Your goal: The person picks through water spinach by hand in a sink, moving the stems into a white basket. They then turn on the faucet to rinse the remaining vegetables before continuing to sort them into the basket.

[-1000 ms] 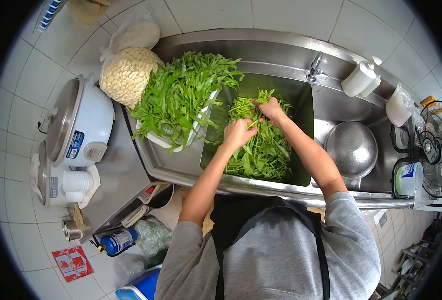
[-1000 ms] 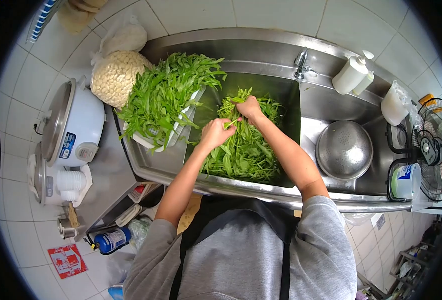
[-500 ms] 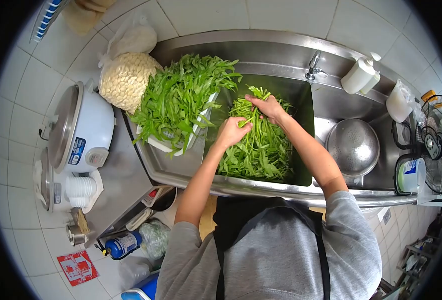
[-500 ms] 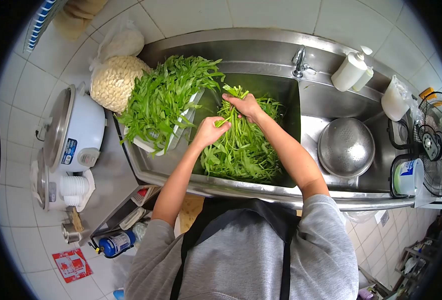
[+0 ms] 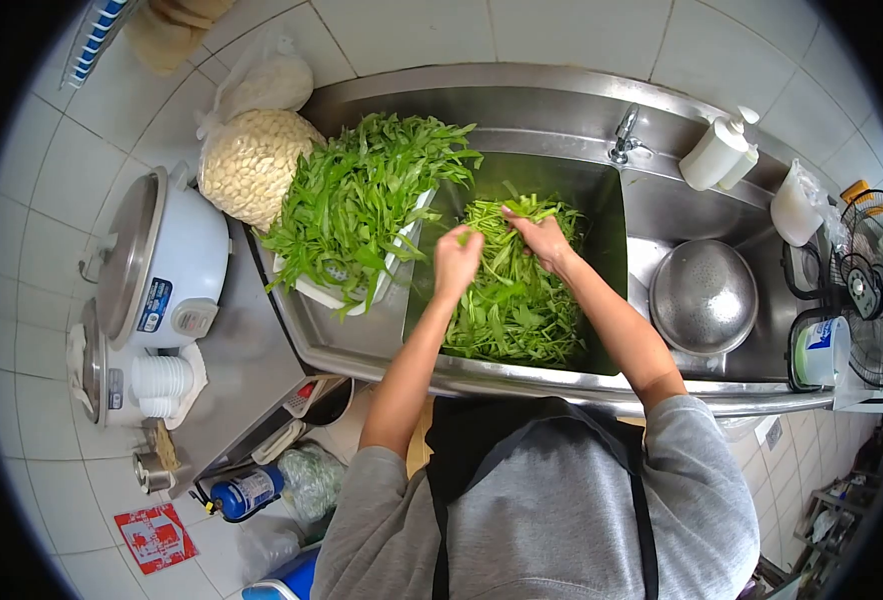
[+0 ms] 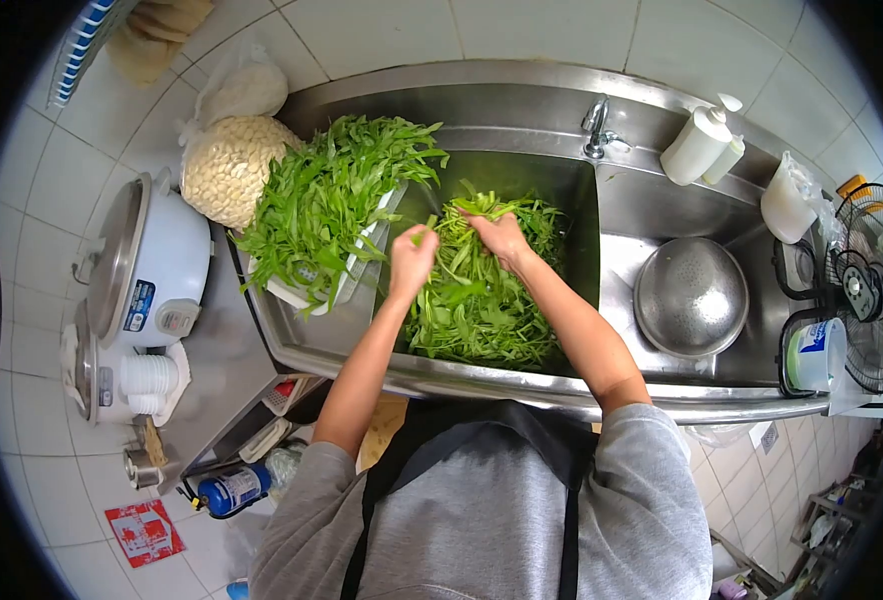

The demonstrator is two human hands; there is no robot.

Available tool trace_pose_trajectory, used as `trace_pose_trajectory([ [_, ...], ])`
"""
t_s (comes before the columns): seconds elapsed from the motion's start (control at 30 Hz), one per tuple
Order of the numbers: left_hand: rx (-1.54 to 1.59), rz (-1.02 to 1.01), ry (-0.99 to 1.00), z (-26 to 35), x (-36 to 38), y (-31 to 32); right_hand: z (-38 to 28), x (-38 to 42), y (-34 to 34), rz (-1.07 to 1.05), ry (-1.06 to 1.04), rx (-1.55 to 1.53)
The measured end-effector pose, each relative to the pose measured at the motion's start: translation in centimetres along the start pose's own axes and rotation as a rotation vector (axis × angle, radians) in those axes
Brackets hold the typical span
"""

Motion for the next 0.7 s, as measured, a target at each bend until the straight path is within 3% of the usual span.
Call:
trace_pose_trajectory([
  [0.03,0.087,0.084,-0.021,1.2,0.8,-1.0,0.3,-0.1,-1.1,0.065,0.007,-0.027],
  [0.07,0.067,0.029,-0.025,-0.4,0.0,-1.9,0.7,-0.1,-2.1,0.132,0.012,-0.057],
  [0.27,0.394,-0.072,0.163,-0.3,-0.9,-2.8,-2.0,1.4,-2.8,-0.162,0.001,-0.221],
  [0.37,0.079,-0.303,-0.073,2.7,-0.3,-1.3,-2.6,1.2,-2.5,-0.145,0.014,-0.090],
  [0.4,-0.014,-0.289,0.353,4.5,-0.3,0.2,-2.7,1.0,-2.1,-0.148,0.014,-0.088],
  [0.47,-0.524,-0.303,0.265,6.2,0.1,1.4,-2.8,0.8,-1.3,-0.081,0.052,0.030],
  [0.5,-0.615,-0.299,0.184,7.1,0.3,1.7,-1.9,-0.1,-1.3,-0.063,0.086,0.065],
  [0.6,-0.614,-0.291,0.170,8.3,0.3,1.2,-2.9,0.4,-0.8,-0.194,-0.005,0.086],
  [0.63,-0.627,-0.274,0.209,8.4,0.3,0.7,-2.2,-0.2,-1.4,-0.265,0.082,0.126],
  [0.7,-0.614,-0.241,0.165,8.6,0.3,-0.5,-3.0,1.3,-1.8,-0.316,0.056,0.233],
])
Point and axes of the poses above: each hand's wrist, its own x-axis away from the middle knuckle, its own y-axis out of the palm, z = x × y, the point moved 5 cm from there along -x, towards the middle knuckle, and after that the axes turned 10 degrees about -z, right-handed, at the moved point
